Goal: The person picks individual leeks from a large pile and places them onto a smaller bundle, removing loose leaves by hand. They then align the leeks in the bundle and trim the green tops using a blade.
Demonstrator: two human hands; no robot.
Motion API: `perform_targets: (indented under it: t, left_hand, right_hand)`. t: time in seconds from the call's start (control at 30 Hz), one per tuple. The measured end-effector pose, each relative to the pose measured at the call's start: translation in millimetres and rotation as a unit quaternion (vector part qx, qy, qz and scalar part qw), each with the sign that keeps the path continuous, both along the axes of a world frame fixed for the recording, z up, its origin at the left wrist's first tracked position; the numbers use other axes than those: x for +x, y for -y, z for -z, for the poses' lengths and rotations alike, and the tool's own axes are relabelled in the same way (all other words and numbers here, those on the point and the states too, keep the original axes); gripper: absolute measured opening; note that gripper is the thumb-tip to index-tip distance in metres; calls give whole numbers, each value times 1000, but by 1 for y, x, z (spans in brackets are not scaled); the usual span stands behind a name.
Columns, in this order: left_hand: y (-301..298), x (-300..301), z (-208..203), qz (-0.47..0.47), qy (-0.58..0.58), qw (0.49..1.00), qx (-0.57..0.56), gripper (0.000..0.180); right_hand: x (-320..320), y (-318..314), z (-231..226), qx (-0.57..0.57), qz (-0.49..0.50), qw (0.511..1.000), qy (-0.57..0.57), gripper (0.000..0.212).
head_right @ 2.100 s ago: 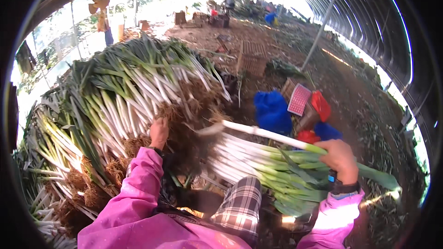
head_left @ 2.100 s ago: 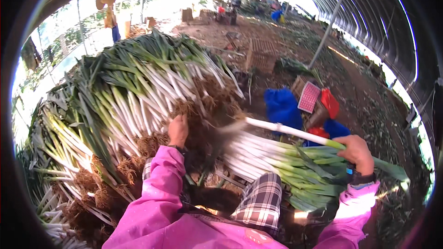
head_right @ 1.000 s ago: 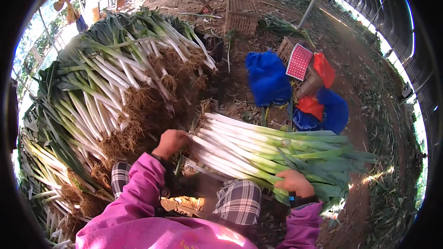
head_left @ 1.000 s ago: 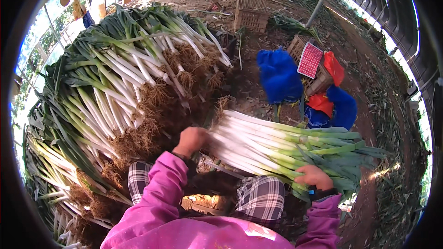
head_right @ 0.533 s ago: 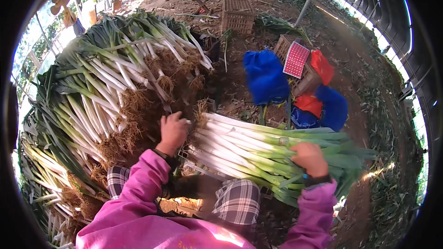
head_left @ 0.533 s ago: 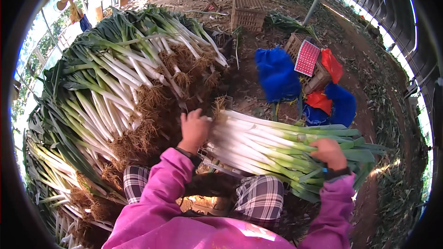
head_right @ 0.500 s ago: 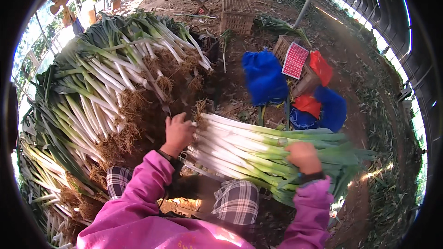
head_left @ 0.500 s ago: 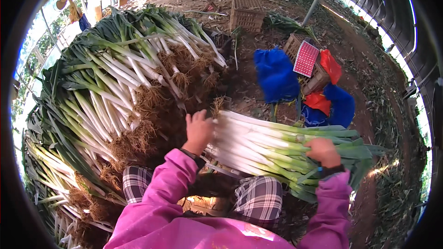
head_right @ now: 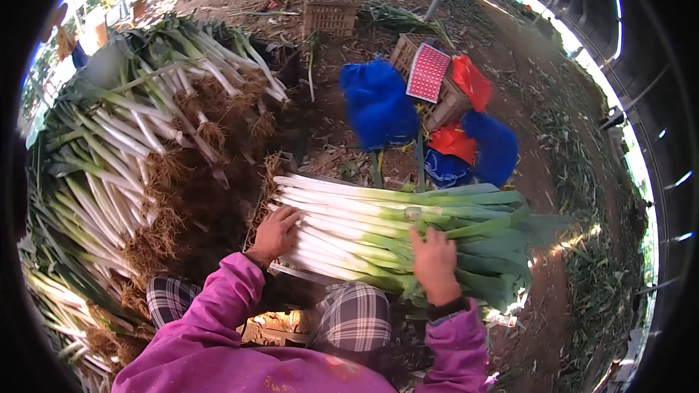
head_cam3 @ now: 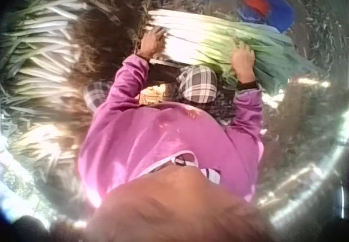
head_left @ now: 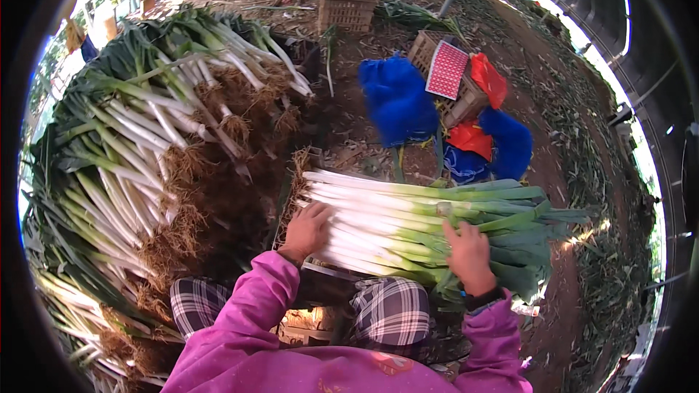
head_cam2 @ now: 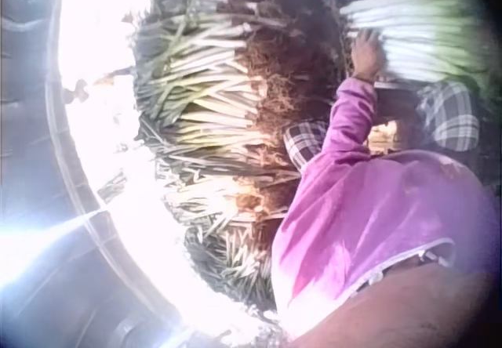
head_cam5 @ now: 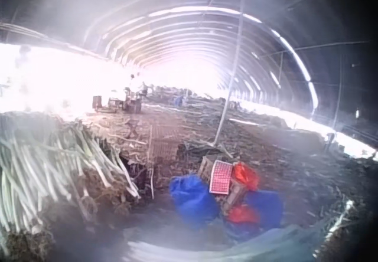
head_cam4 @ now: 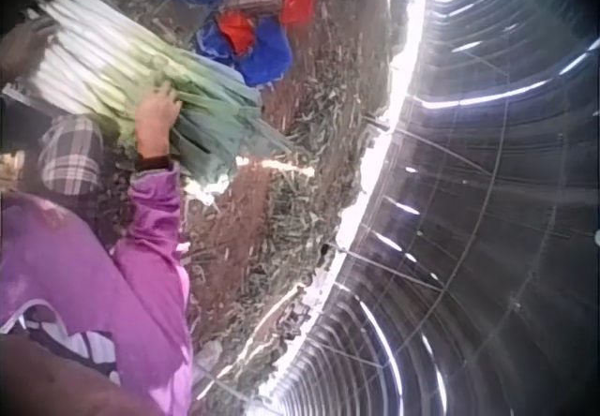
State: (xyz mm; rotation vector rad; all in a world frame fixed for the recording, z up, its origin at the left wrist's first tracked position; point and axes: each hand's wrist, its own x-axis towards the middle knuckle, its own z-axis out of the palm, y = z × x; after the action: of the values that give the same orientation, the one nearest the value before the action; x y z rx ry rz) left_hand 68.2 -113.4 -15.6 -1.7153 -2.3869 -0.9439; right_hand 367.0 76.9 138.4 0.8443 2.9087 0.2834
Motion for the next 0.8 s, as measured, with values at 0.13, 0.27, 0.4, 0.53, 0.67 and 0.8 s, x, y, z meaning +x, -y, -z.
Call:
perform_targets:
  t: [0.13, 0.27, 0.4, 0.53, 0.67, 0.8]
  left_hand:
    - [1, -10, 6, 5, 72, 997, -14, 33]
    - [-4, -5, 4, 1, 72, 997, -11, 31]
    - [-3, -9, 6, 19, 108, 993, -31, 35]
    - [1, -13, 3, 27, 105, 990, -94, 36]
    - [7, -15, 9, 0, 89, 990, -111, 38]
    - [5, -11, 12, 1, 66, 992, -103, 37]
  right_hand:
    - [47, 12, -28, 63, 202, 977, 27, 114]
    - [117, 10, -14, 57, 313, 938, -136, 105]
    - [172, -31, 2, 128, 248, 957, -77, 55]
    - [208, -97, -58, 318, 187, 929, -19, 29]
    - [259, -113, -113, 360, 449, 815, 69, 31]
    - [236, -67, -153, 209, 414, 884, -57, 27]
